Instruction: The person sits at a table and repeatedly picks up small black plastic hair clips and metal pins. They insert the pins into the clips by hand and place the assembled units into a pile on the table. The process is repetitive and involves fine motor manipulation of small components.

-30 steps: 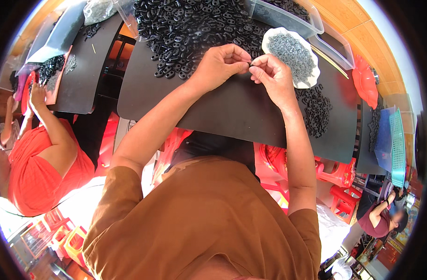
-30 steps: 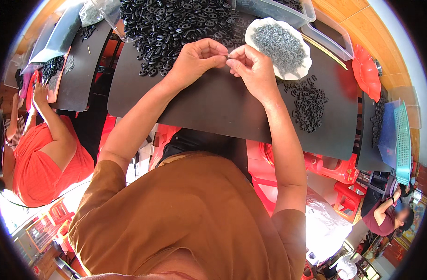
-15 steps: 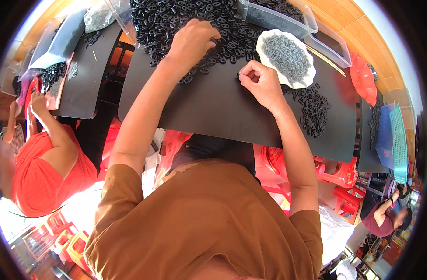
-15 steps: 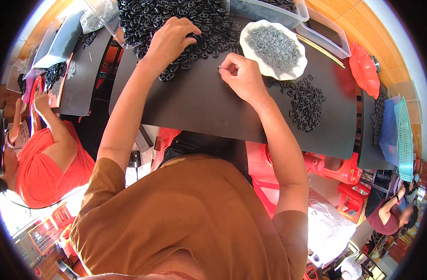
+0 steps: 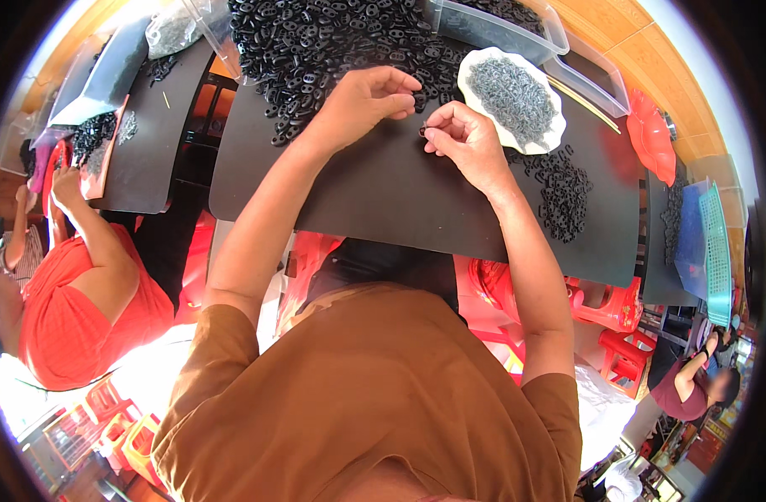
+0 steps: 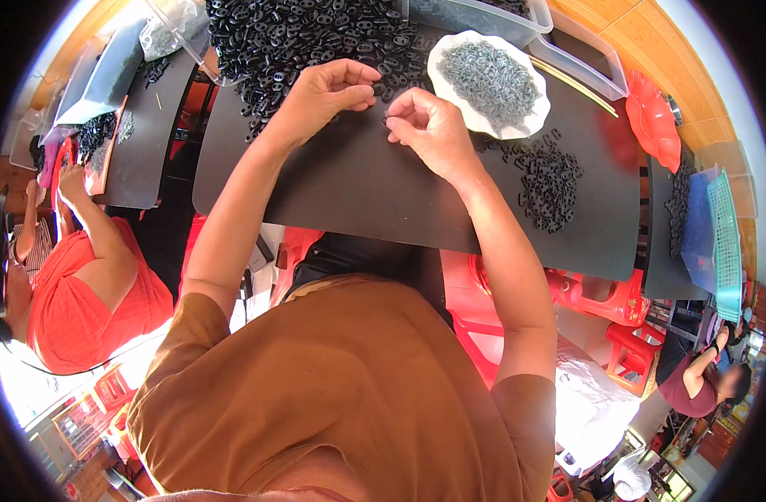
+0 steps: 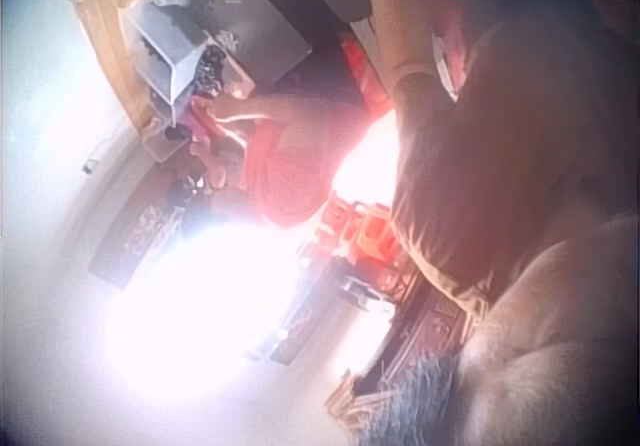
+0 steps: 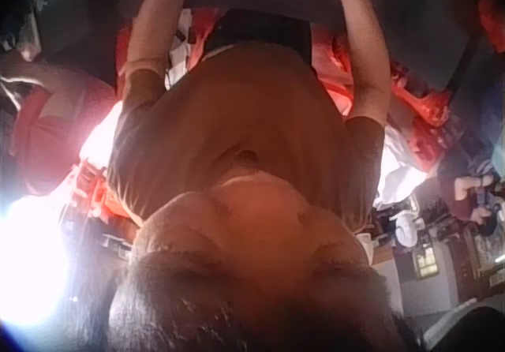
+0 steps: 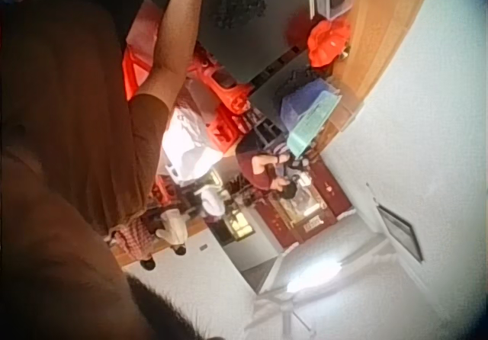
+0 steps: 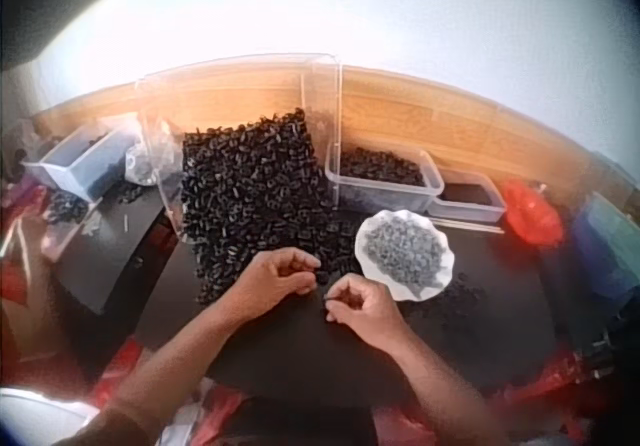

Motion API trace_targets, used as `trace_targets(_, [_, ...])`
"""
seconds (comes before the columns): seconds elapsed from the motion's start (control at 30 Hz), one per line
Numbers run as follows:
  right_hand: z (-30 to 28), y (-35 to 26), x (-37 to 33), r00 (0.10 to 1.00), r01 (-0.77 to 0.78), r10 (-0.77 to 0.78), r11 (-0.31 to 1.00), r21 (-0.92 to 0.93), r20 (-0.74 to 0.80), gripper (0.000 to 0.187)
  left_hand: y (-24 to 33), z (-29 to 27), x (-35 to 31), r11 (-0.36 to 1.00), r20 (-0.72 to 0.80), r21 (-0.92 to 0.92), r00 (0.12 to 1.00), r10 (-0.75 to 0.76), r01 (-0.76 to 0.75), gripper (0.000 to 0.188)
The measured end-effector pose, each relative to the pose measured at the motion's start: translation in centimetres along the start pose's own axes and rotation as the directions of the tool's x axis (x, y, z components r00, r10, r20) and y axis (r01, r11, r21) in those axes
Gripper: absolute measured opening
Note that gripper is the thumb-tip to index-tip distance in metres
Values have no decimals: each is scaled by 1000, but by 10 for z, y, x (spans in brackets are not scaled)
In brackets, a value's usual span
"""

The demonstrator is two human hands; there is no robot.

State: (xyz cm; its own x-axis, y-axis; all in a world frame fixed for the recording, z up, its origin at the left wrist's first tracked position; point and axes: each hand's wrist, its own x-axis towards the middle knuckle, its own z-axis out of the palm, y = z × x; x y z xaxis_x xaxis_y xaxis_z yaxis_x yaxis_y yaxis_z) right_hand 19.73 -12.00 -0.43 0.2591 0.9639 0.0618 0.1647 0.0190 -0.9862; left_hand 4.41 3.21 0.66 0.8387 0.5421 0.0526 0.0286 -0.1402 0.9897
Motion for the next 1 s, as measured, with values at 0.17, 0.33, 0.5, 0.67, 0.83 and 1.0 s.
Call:
trace_targets(0.17, [1,1,0,998,56,-54,998,37,-41,10,-5,4,-8,976,21,-205,998,-66,69,25])
trace_targets(0.33, [3,1,1,996,60,-56,997,56,-69,19,-12,4,-7,963,89,-245,992,-94,114,26])
trace_targets(0.5, [2,3,2,995,70,-69,997,19,-71,21,-11,5,-9,965,101,-228,989,-108,129,26])
trace_targets(0.67, [3,3,2,994,82,-81,997,0,-70,21,-13,5,-9,971,96,-210,991,-96,115,25])
trace_targets(0.83, [2,3,2,994,84,-86,996,-39,-66,22,-11,6,-9,974,78,-191,991,-106,119,25])
trace_targets(1.0, [3,3,1,992,99,-102,994,-56,-67,22,-10,6,-10,987,82,-135,994,-77,88,23])
